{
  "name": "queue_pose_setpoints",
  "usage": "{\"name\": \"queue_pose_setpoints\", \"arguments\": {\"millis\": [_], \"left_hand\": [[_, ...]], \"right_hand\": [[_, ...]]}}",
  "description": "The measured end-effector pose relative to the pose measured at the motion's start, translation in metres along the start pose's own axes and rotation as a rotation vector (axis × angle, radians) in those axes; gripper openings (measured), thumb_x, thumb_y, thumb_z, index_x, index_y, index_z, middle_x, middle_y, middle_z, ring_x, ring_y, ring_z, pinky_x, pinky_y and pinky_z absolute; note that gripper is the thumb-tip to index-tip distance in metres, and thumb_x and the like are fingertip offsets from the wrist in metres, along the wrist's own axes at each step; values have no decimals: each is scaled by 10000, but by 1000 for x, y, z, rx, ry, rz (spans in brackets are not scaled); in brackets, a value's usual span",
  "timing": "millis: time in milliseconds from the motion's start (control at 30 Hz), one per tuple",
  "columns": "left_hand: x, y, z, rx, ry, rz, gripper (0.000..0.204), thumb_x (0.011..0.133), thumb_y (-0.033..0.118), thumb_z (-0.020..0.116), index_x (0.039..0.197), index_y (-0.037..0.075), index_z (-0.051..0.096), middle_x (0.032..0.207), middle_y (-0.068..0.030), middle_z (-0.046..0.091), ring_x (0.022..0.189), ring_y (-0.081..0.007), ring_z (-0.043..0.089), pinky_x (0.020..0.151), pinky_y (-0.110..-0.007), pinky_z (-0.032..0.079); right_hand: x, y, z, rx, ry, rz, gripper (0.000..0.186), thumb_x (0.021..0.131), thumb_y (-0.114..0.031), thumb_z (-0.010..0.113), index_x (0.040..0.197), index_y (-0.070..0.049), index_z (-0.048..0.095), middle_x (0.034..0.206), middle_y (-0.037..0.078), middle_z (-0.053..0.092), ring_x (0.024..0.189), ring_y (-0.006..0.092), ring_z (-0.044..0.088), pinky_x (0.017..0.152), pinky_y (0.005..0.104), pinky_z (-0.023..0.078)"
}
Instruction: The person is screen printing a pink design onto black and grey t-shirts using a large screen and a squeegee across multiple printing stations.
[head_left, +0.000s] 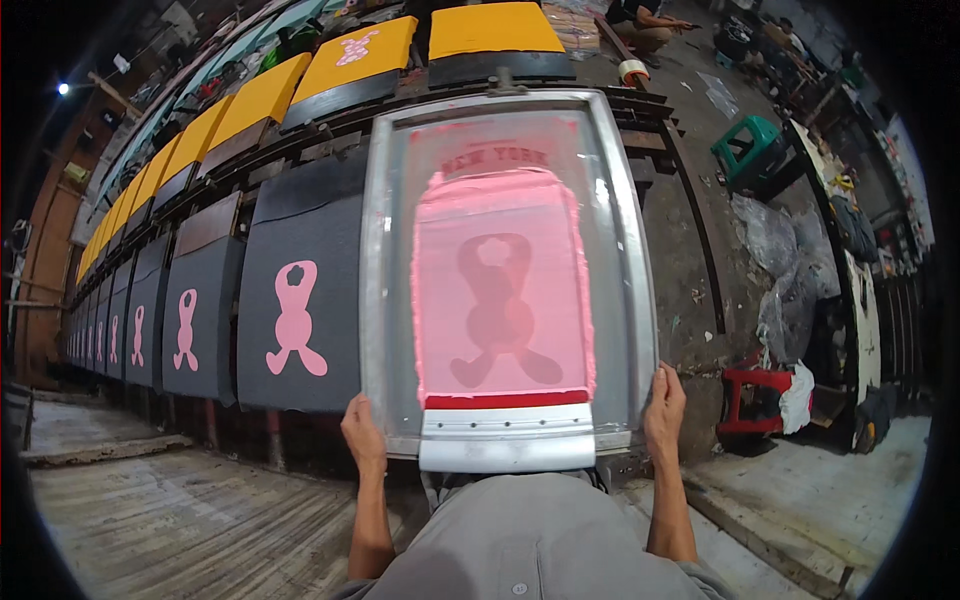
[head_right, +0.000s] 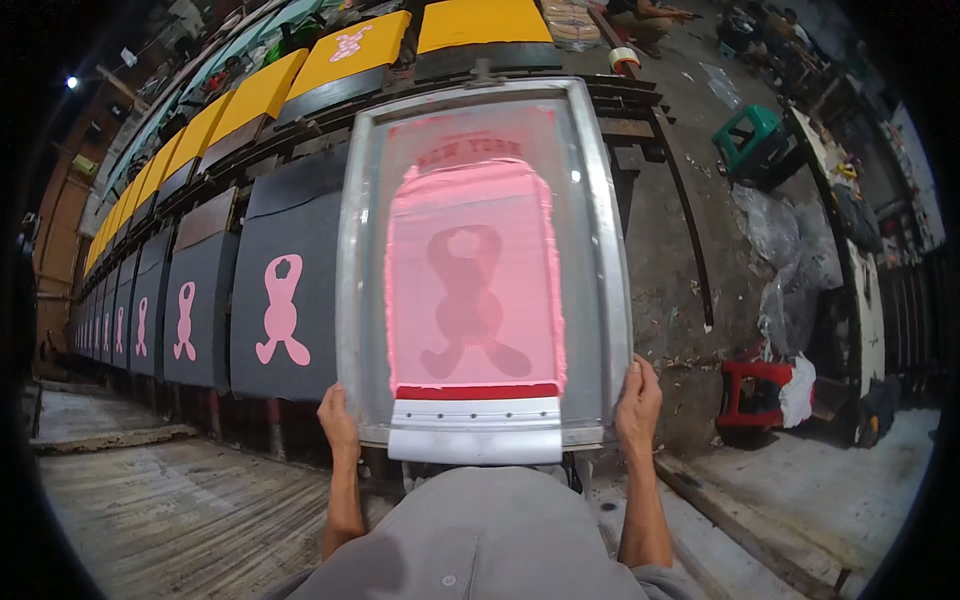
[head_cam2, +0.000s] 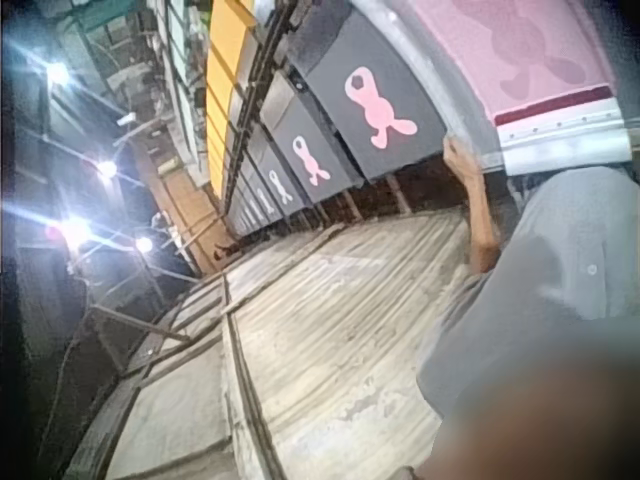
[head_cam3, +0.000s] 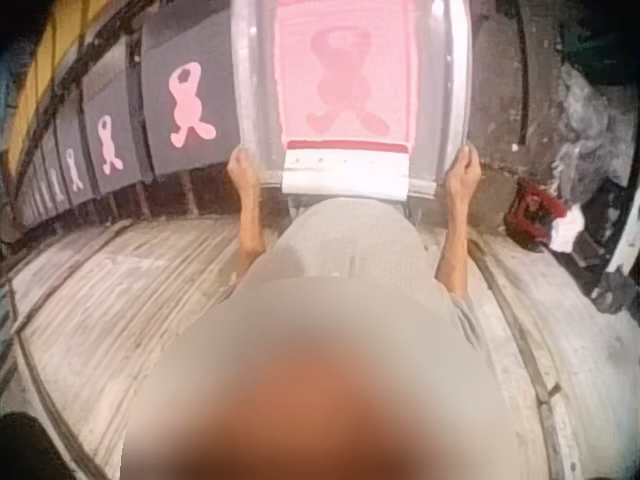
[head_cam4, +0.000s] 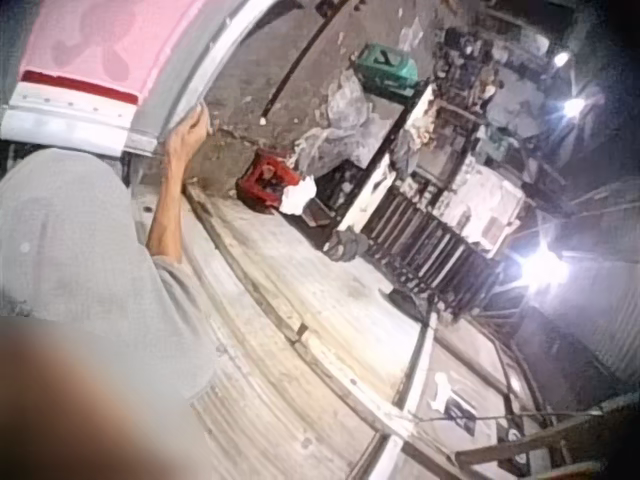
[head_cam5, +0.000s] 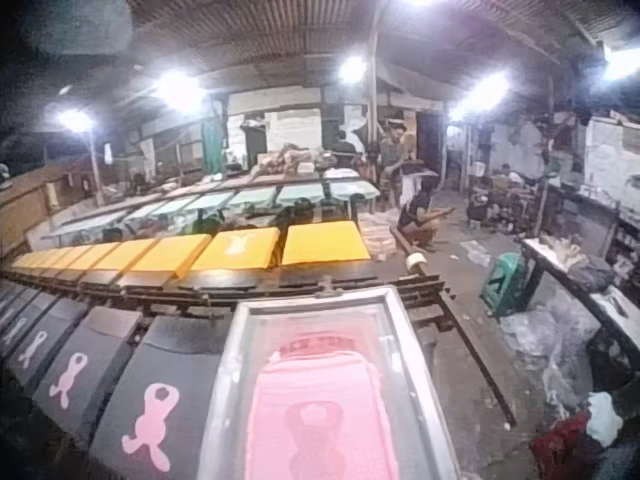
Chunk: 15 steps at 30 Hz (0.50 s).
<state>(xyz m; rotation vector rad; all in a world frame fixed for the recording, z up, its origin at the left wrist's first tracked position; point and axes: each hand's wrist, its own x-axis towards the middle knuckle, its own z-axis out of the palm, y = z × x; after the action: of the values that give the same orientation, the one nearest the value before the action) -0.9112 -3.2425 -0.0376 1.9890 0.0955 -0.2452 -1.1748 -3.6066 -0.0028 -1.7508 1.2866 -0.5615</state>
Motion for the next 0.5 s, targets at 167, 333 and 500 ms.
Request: {"name": "queue_pose_setpoints", "arguments": {"millis": [167, 333, 500], "left_hand": [[23, -59, -91, 14, 216, -1, 378, 995, 214, 491, 1148, -94, 650, 1052, -122, 687, 983, -216, 616, 916, -338, 467], [6, -69, -166, 149, 323, -36, 396, 980, 209, 482, 1161, -102, 647, 1068, -150, 685, 992, -244, 613, 936, -351, 453], [-32, -83, -198, 176, 489, -56, 398, 985, 215, 466, 1116, -116, 645, 1060, -172, 678, 956, -261, 595, 911, -366, 450]], "right_hand": [[-40, -42, 66, 141, -135, -54, 353, 1037, -228, 494, 1271, 11, 605, 1026, 132, 692, 937, 164, 616, 844, 310, 490], [-66, -62, 114, 196, -316, -38, 367, 1036, -236, 492, 1273, 26, 592, 1032, 111, 679, 941, 145, 590, 843, 308, 483], [-70, -76, 133, 192, -498, -72, 386, 1019, -242, 491, 1255, 46, 593, 1070, 253, 679, 980, 321, 669, 874, 381, 495]]}}
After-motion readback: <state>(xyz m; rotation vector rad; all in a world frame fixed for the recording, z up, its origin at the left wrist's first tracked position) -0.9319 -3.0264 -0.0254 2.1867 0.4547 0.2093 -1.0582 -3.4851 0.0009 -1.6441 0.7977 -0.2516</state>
